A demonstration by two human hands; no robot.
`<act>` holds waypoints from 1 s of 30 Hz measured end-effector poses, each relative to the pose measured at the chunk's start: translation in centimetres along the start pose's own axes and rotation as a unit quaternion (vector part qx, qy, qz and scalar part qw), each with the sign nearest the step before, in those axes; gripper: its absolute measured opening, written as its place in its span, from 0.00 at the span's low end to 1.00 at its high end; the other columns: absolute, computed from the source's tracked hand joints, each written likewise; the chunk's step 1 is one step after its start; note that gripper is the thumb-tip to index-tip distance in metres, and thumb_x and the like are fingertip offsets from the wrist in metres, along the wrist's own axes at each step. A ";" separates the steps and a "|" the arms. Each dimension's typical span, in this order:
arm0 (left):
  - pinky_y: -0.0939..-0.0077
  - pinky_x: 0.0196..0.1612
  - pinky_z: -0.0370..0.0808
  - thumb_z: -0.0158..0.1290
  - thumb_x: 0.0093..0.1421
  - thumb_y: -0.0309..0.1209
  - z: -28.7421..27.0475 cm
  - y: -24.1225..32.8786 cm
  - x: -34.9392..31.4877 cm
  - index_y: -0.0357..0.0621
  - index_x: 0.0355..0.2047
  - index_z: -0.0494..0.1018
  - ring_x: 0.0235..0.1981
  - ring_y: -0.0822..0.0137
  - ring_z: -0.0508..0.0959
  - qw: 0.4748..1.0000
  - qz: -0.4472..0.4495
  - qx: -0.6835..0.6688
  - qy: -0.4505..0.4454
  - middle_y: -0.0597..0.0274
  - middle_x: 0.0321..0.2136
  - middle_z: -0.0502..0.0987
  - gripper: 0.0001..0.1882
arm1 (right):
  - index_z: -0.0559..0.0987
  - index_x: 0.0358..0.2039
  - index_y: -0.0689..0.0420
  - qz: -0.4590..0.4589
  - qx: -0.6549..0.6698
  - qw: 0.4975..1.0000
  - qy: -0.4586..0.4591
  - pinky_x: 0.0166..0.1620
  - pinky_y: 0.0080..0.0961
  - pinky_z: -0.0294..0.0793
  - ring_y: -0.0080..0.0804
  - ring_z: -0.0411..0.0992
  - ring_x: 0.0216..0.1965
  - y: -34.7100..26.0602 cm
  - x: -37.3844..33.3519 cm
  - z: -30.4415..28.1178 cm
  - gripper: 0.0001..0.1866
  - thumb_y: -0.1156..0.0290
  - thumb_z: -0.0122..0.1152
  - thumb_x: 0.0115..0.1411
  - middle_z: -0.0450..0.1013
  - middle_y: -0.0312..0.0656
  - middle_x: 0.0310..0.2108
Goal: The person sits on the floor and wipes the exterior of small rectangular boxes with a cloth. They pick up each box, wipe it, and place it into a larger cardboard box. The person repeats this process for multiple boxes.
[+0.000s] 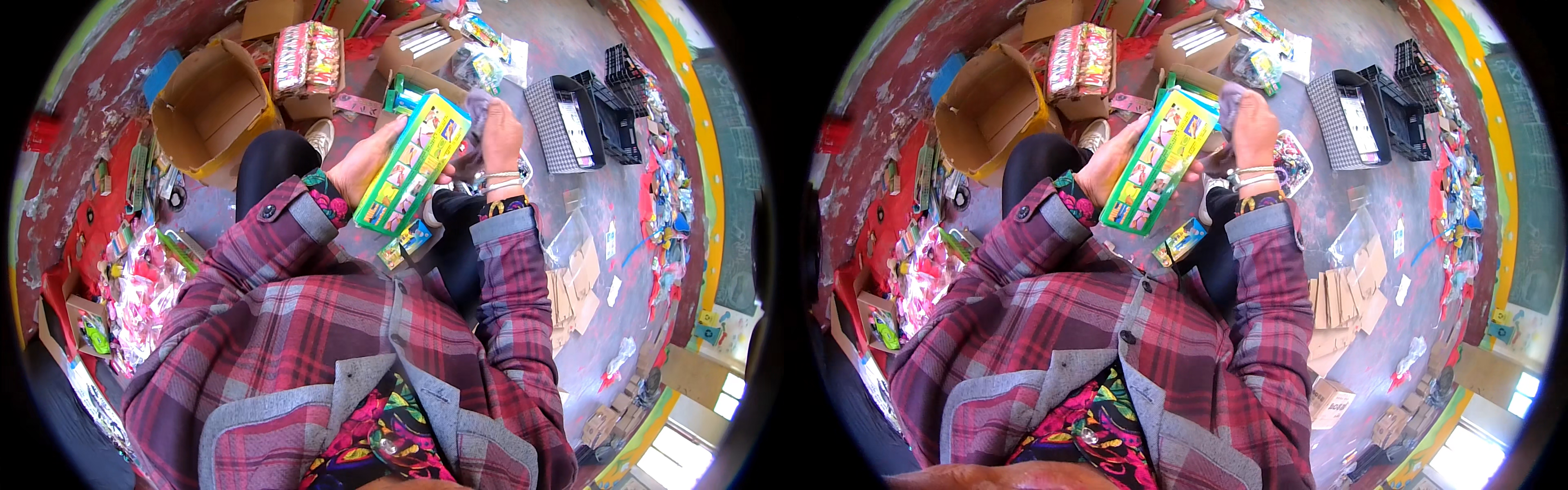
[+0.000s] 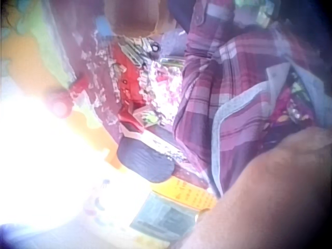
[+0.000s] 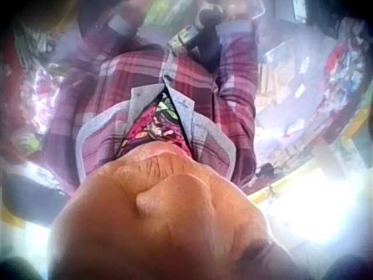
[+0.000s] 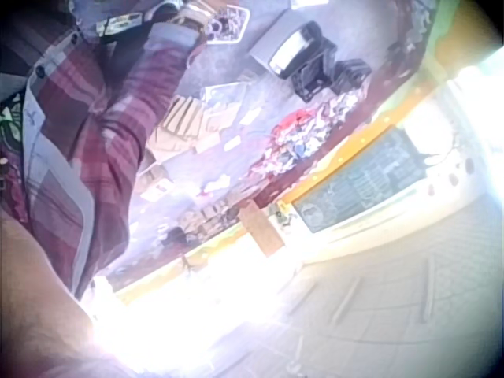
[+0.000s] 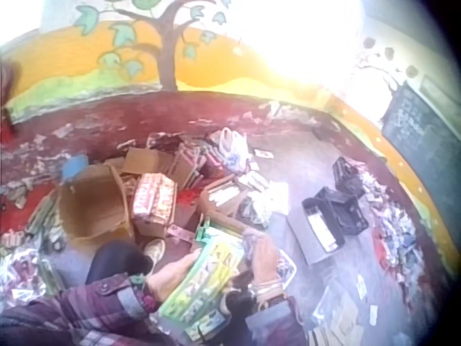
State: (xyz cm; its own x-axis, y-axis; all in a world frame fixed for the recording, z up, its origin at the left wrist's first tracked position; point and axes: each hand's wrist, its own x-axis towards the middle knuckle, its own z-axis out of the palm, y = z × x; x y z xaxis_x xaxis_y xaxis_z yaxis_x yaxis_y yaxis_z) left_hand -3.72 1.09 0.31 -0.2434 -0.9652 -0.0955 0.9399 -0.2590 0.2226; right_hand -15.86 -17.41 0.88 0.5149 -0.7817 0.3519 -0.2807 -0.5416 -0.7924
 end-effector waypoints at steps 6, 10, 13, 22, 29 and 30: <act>0.52 0.53 0.67 0.38 0.63 0.50 -0.9 0.3 -0.3 0.39 0.56 0.60 0.49 0.55 0.71 0.997 0.071 -0.027 0.025 0.45 0.48 0.69 0.31 | 0.76 0.37 0.63 0.346 0.495 0.791 0.098 0.44 0.33 0.73 0.38 0.74 0.37 4.1 0.3 -2.5 0.17 0.63 0.43 0.63 0.75 0.44 0.35; 0.54 0.52 0.69 0.47 0.61 0.44 -1.1 -0.1 -0.2 0.38 0.54 0.61 0.47 0.58 0.72 0.990 0.139 -0.022 0.012 0.48 0.46 0.70 0.27 | 0.75 0.40 0.61 0.301 0.539 0.780 0.101 0.46 0.37 0.73 0.39 0.73 0.40 6.0 0.2 -3.9 0.17 0.63 0.43 0.63 0.74 0.46 0.39; 0.56 0.50 0.72 0.50 0.60 0.40 -1.1 -0.1 -0.2 0.37 0.53 0.62 0.46 0.56 0.73 0.989 0.137 -0.051 0.026 0.47 0.45 0.71 0.26 | 0.74 0.42 0.59 0.296 0.588 0.748 0.083 0.48 0.37 0.72 0.39 0.72 0.42 6.7 0.4 -4.5 0.19 0.59 0.41 0.64 0.73 0.45 0.41; 0.50 0.57 0.63 0.41 0.63 0.45 -0.2 0.9 -0.7 0.35 0.57 0.57 0.56 0.49 0.65 0.995 0.093 -0.040 -0.006 0.44 0.53 0.65 0.29 | 0.68 0.51 0.59 0.122 0.754 0.645 0.025 0.57 0.44 0.61 0.43 0.63 0.54 -0.6 -3.2 -5.4 0.22 0.57 0.40 0.64 0.66 0.48 0.52; 0.56 0.59 0.60 0.26 0.64 0.55 -0.2 1.2 -0.1 0.36 0.57 0.57 0.55 0.50 0.66 0.990 0.121 -0.072 -0.010 0.43 0.54 0.64 0.36 | 0.71 0.49 0.55 -0.263 0.104 0.935 -0.215 0.56 0.38 0.60 0.45 0.68 0.48 -8.0 -9.8 -2.1 0.20 0.65 0.56 0.55 0.70 0.44 0.46; 0.56 0.59 0.60 0.26 0.64 0.55 0.1 1.1 -0.1 0.36 0.57 0.57 0.54 0.50 0.66 0.992 0.112 -0.057 -0.009 0.43 0.54 0.64 0.35 | 0.72 0.49 0.53 -0.321 0.061 0.909 -0.260 0.56 0.38 0.60 0.45 0.68 0.49 -8.1 -9.8 -0.9 0.21 0.64 0.57 0.53 0.70 0.44 0.46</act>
State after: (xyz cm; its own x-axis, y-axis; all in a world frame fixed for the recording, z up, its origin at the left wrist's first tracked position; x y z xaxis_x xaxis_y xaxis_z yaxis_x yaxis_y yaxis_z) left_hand -2.73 0.91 0.68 -0.0278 -0.9989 -0.0386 0.9917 -0.0324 0.1244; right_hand -19.38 -5.68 4.30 0.8632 -0.0481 0.5026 0.2882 -0.7704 -0.5687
